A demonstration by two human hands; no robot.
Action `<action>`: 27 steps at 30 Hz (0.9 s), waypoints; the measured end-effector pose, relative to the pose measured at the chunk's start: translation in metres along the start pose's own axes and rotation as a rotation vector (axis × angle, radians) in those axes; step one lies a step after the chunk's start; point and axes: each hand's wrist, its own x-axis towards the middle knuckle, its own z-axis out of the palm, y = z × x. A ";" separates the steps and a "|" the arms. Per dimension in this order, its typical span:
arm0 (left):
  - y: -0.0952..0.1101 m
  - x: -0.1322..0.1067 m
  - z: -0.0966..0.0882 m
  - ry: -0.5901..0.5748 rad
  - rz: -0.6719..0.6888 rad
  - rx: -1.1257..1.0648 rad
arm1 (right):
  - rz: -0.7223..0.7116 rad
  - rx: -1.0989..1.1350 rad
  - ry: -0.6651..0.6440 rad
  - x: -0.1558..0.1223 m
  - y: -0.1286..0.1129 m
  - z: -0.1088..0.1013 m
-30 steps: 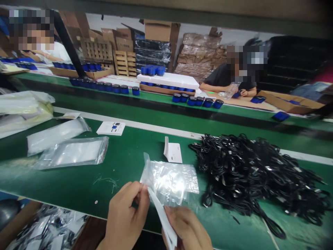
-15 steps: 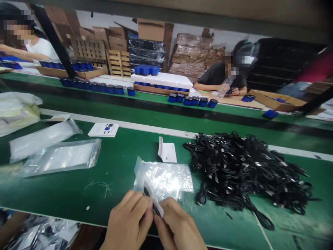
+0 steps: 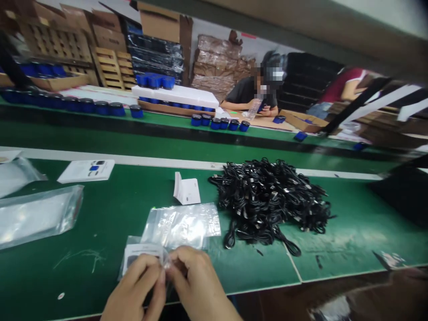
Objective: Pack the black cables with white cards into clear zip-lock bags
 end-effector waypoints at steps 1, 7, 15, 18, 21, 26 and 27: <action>-0.004 0.003 0.001 -0.003 -0.005 -0.005 | -0.041 -0.086 0.003 -0.001 -0.001 -0.012; -0.005 0.009 0.004 -0.066 -0.062 0.053 | 0.013 -1.140 0.388 -0.011 0.026 -0.076; 0.000 0.012 0.008 -0.185 -0.148 0.114 | 0.069 -0.902 0.344 -0.028 0.040 -0.072; 0.000 0.011 0.009 -0.208 -0.154 0.114 | 0.120 -0.510 0.241 -0.034 0.025 -0.069; -0.002 0.009 0.008 -0.227 -0.160 0.077 | 0.074 -0.208 -0.079 -0.032 0.014 -0.054; -0.007 0.006 0.003 -0.176 -0.202 -0.016 | 0.006 -0.397 -0.161 -0.027 0.017 -0.029; -0.007 0.005 0.003 -0.163 -0.196 -0.016 | -0.020 -0.426 -0.159 -0.026 0.018 -0.028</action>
